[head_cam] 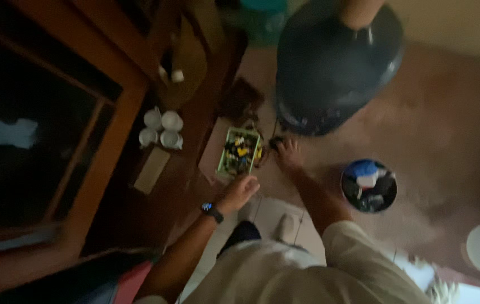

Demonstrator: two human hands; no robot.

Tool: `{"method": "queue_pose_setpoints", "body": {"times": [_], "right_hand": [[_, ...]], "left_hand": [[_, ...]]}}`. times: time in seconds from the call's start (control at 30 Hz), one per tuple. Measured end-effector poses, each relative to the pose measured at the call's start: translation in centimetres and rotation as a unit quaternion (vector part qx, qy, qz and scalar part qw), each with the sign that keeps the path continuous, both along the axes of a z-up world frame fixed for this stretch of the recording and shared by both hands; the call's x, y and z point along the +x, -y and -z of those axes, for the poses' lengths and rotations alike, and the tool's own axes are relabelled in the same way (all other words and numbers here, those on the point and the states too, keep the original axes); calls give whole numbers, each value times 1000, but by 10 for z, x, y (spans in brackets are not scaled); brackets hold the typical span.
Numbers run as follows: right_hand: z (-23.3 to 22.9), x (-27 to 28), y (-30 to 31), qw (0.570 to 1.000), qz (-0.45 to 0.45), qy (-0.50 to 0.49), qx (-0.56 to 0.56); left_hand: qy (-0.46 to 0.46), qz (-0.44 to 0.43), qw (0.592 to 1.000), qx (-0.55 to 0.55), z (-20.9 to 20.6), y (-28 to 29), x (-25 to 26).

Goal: The person sorts a pile of mixed Lego pieces on a tiled floor, picking up individual bricks and placing them into a green rectangular tray. They also pick up larger plastic components and place them into a nearby bucket. The person continues to gather the remaining small pieces from the floor and add them to the tray.

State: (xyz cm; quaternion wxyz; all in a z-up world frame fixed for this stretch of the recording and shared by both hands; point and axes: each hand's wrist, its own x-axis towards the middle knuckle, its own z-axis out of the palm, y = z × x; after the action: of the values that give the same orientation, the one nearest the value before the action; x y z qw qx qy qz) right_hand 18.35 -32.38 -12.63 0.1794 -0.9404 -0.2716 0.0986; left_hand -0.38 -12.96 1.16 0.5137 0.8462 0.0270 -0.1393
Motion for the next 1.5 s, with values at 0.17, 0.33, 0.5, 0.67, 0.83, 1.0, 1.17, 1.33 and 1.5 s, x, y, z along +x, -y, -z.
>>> {"method": "queue_pose_setpoints", "body": {"times": [0.17, 0.33, 0.5, 0.67, 0.83, 1.0, 1.17, 1.33, 1.5], "right_hand": [[-23, 12, -11, 995, -2, 96, -1], [-39, 25, -18, 975, -94, 124, -160], [-51, 34, -18, 996, 36, -77, -28], [-64, 32, -25, 987, 92, -127, -29], [-71, 25, -32, 999, 44, -15, -18], [-83, 7, -51, 989, 98, 18, 107], [-102, -17, -93, 969, 148, -163, 108], [-75, -35, -137, 978, 101, 12, 183], [-64, -49, -157, 978, 91, -46, 184]], "left_hand": [[10, 10, 999, 36, -7, -5, 8], [67, 31, 997, 36, -34, -12, 9], [-35, 37, 998, 37, -51, -22, 15], [56, 58, 997, 7, -45, -37, 21], [37, 56, 998, 6, -45, -52, 24], [98, 36, 994, 10, -17, -72, 32], [87, -7, 996, 27, 3, -97, 34], [29, -15, 999, 35, 2, -114, 27], [58, -14, 998, 21, 9, -130, 19]]}}
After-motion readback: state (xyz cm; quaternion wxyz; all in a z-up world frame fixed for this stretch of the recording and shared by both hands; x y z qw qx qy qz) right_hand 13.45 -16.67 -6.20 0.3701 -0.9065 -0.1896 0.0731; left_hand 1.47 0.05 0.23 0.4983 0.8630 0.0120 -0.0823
